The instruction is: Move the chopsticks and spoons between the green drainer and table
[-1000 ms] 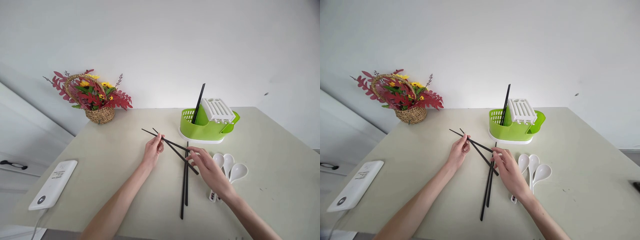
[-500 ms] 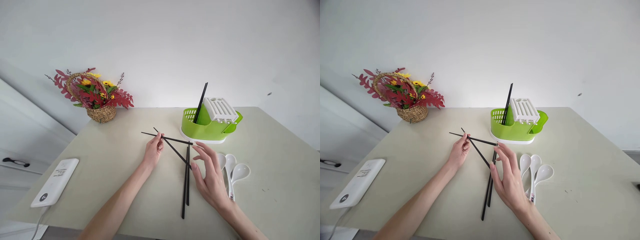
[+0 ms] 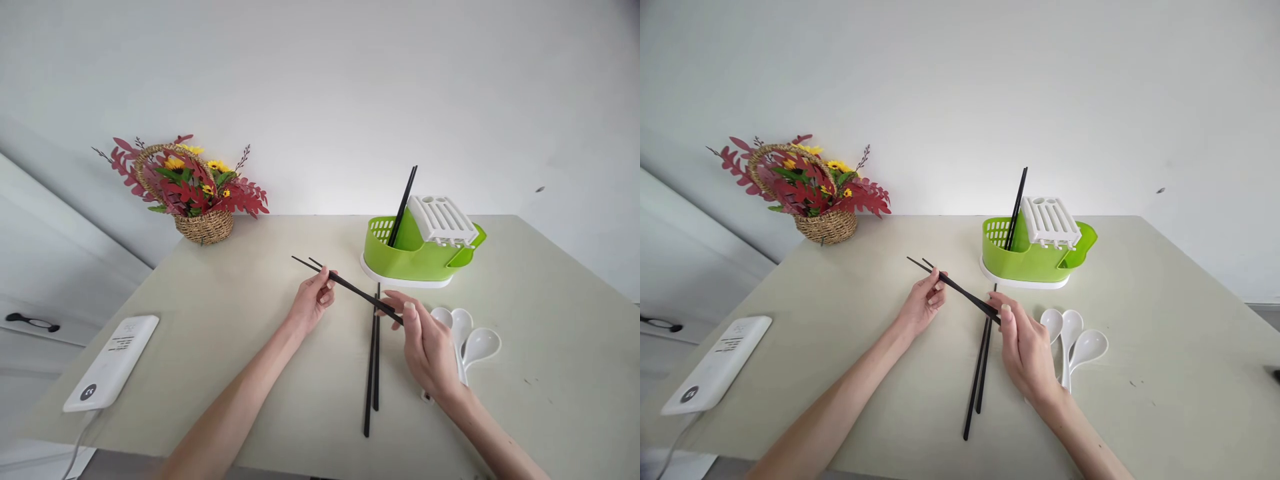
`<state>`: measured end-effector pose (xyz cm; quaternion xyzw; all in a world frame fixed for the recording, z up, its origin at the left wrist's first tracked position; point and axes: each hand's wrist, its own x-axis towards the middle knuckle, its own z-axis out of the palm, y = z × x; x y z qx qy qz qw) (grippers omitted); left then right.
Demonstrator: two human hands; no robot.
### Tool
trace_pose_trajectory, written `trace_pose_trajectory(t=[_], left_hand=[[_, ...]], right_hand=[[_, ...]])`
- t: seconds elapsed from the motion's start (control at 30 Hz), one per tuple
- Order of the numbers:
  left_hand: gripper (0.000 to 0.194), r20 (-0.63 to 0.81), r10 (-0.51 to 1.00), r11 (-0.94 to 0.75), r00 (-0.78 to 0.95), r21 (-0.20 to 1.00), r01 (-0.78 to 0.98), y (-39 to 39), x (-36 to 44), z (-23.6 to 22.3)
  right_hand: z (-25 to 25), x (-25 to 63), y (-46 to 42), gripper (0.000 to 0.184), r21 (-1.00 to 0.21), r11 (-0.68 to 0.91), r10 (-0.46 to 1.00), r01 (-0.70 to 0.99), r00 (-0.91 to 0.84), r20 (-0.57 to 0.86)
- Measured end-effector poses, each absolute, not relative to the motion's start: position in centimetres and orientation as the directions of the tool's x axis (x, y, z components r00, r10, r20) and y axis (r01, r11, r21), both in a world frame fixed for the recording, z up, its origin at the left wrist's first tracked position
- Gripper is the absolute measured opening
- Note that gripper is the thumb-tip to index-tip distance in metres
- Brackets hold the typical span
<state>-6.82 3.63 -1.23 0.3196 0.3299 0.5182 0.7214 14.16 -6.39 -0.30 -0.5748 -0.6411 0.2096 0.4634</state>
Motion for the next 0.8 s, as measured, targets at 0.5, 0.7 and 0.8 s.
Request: trace_pose_trajectory(t=[0.5, 0.7, 0.8], left_hand=[[0.054, -0.114, 0.939, 0.231, 0.325, 0.908, -0.349, 2.9, -6.1, -0.8], [0.054, -0.107, 0.937, 0.215, 0.333, 0.927, -0.308, 2.5, -5.8, -0.9], [0.055, -0.107, 0.944, 0.209, 0.312, 0.925, -0.316, 2.5, -5.7, -1.0]], right_hand=[[0.9, 14.1, -6.3, 0.064, -0.948, 0.045, 0.999, 0.315, -0.011, 0.044], [0.5, 14.0, -6.2, 0.057, -0.920, 0.055, 0.998, 0.388, -0.014, 0.053], [0.6, 13.9, -6.2, 0.056, -0.911, 0.068, 0.998, 0.407, -0.027, 0.063]])
